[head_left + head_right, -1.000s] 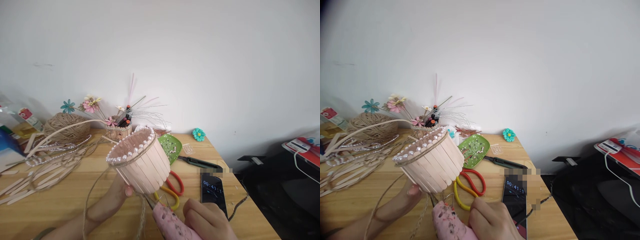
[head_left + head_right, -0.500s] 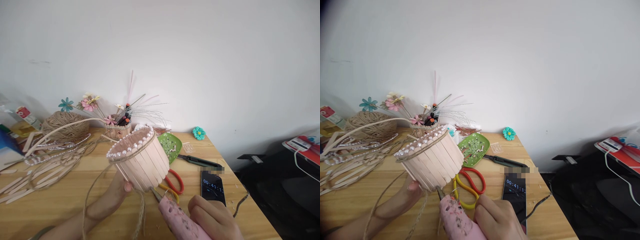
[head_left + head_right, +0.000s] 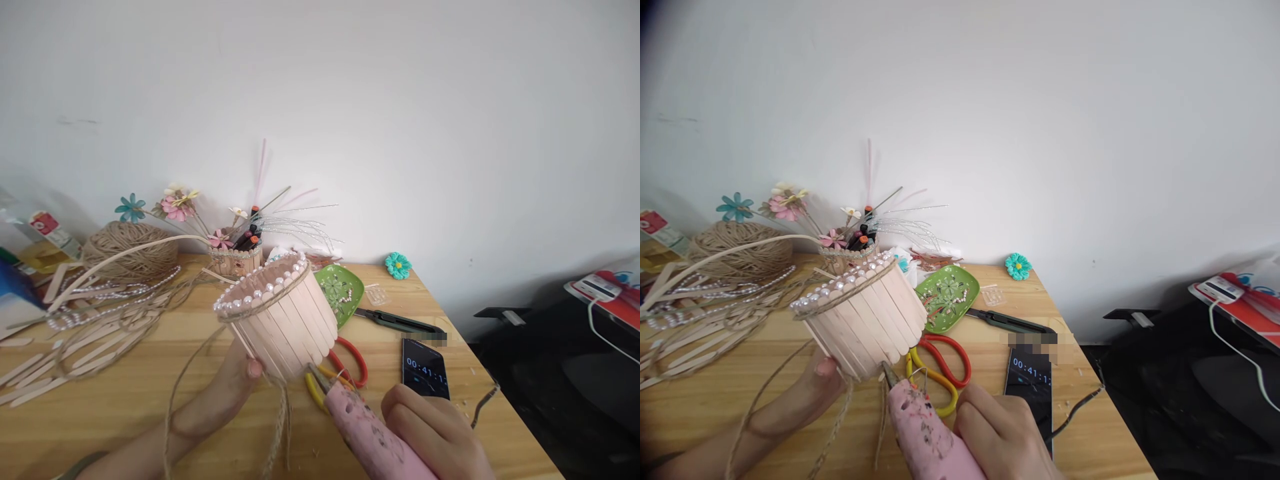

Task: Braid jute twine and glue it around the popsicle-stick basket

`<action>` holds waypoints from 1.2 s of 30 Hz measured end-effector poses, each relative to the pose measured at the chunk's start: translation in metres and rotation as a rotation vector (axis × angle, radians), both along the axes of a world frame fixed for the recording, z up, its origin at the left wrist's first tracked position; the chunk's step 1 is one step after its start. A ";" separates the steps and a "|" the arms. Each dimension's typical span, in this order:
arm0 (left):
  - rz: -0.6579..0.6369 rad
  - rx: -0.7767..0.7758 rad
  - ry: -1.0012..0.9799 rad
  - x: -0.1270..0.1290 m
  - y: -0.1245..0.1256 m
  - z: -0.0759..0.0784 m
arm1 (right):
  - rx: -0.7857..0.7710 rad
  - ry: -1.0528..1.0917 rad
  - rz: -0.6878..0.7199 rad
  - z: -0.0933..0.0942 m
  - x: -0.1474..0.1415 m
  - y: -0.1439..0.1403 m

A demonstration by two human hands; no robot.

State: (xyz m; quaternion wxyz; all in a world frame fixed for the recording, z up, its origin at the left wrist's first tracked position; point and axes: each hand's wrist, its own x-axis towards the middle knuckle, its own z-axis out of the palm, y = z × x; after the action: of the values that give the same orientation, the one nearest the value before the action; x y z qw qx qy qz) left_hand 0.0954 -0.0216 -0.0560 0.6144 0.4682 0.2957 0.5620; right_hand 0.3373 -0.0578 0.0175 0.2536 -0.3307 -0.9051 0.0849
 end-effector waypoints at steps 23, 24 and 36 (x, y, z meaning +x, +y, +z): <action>-0.028 -0.036 -0.005 0.000 -0.001 0.001 | 0.076 0.107 -0.059 -0.016 0.008 0.007; -0.027 -0.038 -0.007 0.000 -0.001 0.001 | 0.080 0.107 -0.066 -0.015 0.009 0.007; -0.027 -0.099 0.004 -0.005 -0.002 -0.002 | 0.095 0.102 -0.107 -0.012 0.012 0.017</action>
State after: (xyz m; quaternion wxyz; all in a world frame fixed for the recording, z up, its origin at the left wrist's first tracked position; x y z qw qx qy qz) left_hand 0.0908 -0.0235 -0.0584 0.6440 0.4423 0.3181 0.5371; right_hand 0.3488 -0.0411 0.0053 0.3189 -0.3613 -0.8751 0.0450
